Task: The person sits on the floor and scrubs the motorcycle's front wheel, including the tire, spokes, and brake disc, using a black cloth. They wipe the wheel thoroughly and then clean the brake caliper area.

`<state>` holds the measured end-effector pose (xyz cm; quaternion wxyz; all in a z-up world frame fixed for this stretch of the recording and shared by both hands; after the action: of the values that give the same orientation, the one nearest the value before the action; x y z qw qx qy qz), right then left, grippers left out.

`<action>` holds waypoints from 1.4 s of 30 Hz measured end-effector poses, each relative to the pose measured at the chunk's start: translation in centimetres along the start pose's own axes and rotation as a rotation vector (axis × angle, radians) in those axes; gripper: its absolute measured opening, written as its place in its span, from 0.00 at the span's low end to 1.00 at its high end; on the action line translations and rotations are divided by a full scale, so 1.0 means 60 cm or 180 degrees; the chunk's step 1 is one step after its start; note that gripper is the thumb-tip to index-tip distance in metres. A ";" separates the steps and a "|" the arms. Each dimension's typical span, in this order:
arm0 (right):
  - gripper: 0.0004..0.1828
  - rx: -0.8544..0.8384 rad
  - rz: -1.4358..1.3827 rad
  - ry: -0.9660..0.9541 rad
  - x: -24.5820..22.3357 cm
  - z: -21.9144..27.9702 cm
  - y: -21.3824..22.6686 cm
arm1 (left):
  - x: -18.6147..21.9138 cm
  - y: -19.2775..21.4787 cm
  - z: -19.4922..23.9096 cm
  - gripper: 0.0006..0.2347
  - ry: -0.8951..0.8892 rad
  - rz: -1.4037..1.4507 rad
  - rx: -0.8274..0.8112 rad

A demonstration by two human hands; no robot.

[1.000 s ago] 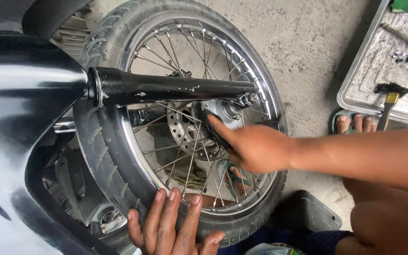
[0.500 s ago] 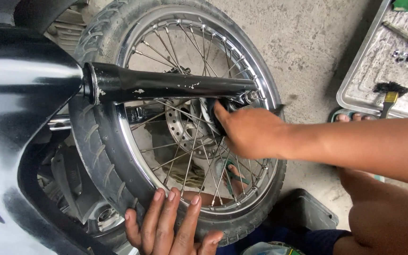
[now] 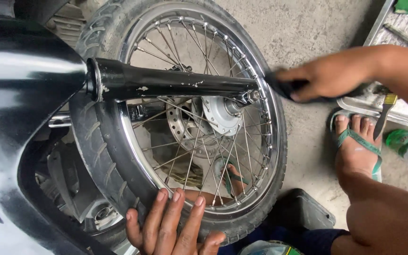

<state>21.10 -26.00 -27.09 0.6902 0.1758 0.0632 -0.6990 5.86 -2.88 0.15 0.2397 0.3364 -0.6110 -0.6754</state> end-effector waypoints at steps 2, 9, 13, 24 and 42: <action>0.41 0.1267 -0.0529 0.0529 -0.029 -0.009 0.051 | -0.002 -0.002 0.002 0.25 0.0085 -0.0004 -0.0037; 0.45 0.0628 -0.1321 0.1307 -0.118 -0.069 -0.020 | -0.002 0.004 -0.016 0.25 0.0053 -0.0103 0.0185; 0.49 0.0324 -0.1971 0.0965 -0.125 -0.059 -0.088 | 0.005 0.031 -0.058 0.21 -0.0103 0.0167 -0.0014; 0.35 0.0421 -0.0059 0.0860 -0.247 0.253 -0.126 | 0.007 0.067 -0.043 0.13 -0.0297 0.0807 0.1088; 0.13 0.4564 -0.0894 0.1199 -0.198 0.271 -0.107 | 0.005 0.086 -0.006 0.14 -0.0271 0.1087 0.2052</action>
<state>12.04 -19.89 -9.01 0.2886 0.6888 -0.2685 -0.6085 5.48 -4.03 5.19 0.2051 0.2594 -0.8492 -0.4117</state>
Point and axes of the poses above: each hand's wrist, its own z-axis away from the middle knuckle, its own y-axis out of the back of the hand, x = y × z, the point moved 7 cm from there along -z, towards the middle knuckle, and after that the axes turned 14 degrees about -y, right-handed, at the moved point
